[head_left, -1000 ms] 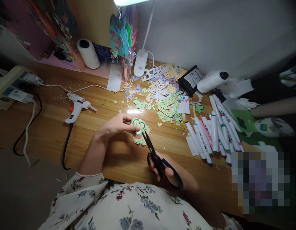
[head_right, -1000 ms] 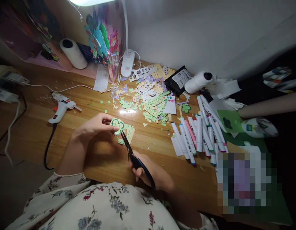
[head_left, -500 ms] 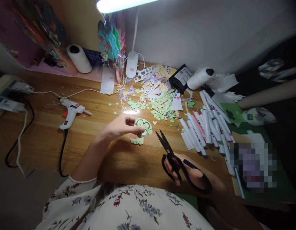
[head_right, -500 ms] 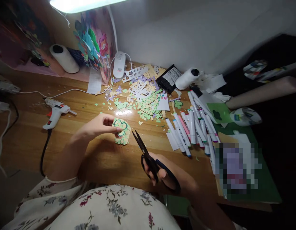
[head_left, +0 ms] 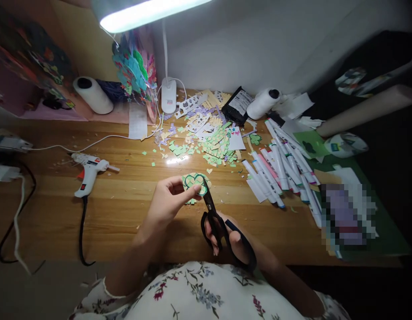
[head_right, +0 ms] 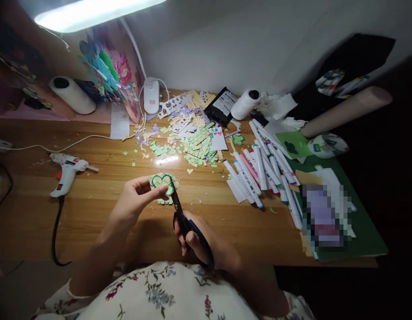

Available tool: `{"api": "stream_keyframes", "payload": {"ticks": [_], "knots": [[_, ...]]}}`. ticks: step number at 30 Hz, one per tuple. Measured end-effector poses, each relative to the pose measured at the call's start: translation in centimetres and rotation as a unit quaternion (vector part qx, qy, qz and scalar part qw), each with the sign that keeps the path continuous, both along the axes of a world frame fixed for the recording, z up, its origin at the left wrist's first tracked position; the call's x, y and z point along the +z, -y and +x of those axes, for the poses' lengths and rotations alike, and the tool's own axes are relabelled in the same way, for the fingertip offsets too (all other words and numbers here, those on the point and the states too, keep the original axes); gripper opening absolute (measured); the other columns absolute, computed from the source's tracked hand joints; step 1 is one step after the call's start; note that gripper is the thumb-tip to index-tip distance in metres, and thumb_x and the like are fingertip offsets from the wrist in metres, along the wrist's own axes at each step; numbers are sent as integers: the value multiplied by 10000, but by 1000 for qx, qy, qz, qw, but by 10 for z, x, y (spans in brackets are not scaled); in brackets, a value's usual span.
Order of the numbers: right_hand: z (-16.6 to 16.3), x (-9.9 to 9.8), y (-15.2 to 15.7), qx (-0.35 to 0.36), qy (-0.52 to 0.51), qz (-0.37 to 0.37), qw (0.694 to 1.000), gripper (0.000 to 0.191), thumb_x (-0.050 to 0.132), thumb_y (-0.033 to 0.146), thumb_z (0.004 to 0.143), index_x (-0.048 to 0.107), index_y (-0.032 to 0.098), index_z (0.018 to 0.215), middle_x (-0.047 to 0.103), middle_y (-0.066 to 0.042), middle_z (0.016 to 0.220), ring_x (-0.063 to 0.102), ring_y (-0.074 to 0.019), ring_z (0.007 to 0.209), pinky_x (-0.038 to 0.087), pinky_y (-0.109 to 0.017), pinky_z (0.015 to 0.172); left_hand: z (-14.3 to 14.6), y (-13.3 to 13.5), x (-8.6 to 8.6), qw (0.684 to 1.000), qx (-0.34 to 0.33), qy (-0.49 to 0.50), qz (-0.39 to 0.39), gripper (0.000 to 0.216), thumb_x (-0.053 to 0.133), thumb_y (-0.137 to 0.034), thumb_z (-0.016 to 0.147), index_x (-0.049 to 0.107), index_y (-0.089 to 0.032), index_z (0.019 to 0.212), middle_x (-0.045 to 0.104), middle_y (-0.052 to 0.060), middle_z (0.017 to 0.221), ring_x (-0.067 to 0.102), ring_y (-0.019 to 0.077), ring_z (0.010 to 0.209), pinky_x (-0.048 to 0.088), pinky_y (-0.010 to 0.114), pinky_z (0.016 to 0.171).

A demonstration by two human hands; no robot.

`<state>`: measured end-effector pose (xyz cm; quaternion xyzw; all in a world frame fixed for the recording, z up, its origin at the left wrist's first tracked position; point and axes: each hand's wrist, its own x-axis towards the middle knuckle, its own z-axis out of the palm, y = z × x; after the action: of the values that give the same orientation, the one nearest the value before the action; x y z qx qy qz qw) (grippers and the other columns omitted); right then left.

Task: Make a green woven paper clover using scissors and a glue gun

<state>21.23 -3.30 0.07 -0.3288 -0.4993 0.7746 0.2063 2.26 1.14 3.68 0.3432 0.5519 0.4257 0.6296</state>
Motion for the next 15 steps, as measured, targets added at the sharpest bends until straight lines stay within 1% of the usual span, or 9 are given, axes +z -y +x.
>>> {"api": "stream_keyframes", "payload": {"ticks": [4,7,9,13,15], "knots": [[-3,2,-3,-10,-2,27,1000,782,282,893,639,483,173,869,464,11,664,456,-111,514,407,-261,499,1,2,-2,999,-9,19,-25,251,775,-342,636,687,-127,731,725,50,720,659,138,620,542,237,625],[-5,4,-5,-10,-17,6,1000,765,308,892,636,480,179,855,469,10,656,459,-118,524,423,-272,516,2,4,-5,999,-17,31,-38,265,774,-348,643,697,-121,756,726,59,743,656,138,625,549,249,648],[-7,2,-4,-17,-28,-8,999,764,319,896,627,476,182,848,463,15,650,450,-111,513,427,-267,505,3,4,-7,998,-13,39,-41,265,772,-348,649,702,-122,767,727,60,756,653,134,630,549,246,656],[-11,-4,-1,-57,-23,6,998,743,309,889,648,475,187,827,451,27,632,438,-94,476,390,-243,461,8,6,-8,997,-6,68,-39,245,759,-333,681,714,-145,831,732,45,821,654,123,705,534,217,698],[-12,-6,0,-60,-10,9,998,739,307,890,649,469,190,825,448,28,646,438,-92,483,389,-245,471,10,6,-9,996,0,77,-39,227,751,-323,696,711,-155,844,731,37,851,649,117,738,524,205,718]]}}
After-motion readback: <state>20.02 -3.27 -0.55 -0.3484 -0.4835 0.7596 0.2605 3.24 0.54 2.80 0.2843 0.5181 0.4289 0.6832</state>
